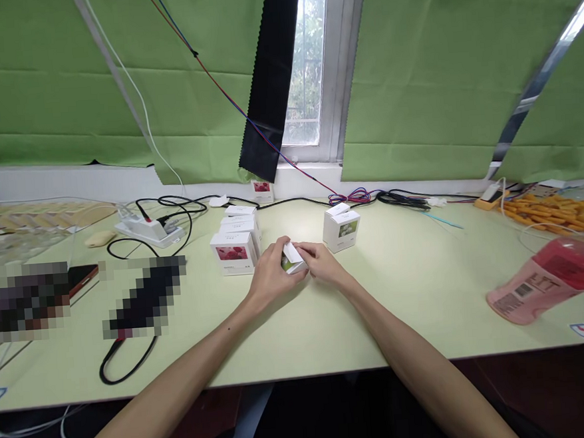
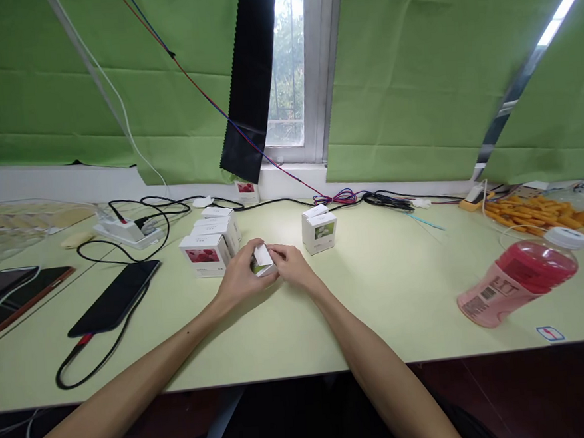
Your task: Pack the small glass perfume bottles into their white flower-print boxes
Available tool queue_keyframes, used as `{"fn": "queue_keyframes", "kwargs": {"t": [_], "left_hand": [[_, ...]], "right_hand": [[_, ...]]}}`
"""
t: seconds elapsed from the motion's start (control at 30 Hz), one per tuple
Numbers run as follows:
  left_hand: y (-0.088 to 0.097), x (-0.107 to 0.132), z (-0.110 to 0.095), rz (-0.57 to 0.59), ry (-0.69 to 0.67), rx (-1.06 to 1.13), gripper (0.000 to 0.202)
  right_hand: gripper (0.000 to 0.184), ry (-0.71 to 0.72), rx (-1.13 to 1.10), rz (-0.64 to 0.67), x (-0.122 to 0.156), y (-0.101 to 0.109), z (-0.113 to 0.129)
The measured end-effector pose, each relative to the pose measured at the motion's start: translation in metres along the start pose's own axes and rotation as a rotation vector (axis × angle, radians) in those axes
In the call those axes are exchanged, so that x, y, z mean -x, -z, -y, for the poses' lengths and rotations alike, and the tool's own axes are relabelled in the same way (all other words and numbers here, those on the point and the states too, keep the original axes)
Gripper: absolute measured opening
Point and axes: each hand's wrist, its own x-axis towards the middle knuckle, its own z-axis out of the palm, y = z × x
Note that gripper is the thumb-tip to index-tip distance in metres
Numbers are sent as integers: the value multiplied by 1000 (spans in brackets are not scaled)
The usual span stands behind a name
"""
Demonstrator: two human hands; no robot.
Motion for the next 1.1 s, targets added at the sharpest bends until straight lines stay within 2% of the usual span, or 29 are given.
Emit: {"fn": "queue_keyframes", "kwargs": {"t": [0.5, 0.77, 1.1], "left_hand": [[-2, -1, 3, -8, -14, 4, 67], [0, -1, 0, 19, -17, -6, 67], [2, 0, -2, 75, -12, -43, 65]], "right_hand": [[38, -39, -32, 51, 1, 3, 5], [36, -75, -17, 50, 1, 3, 5], [35, -132, -6, 119, 2, 6, 4]]}}
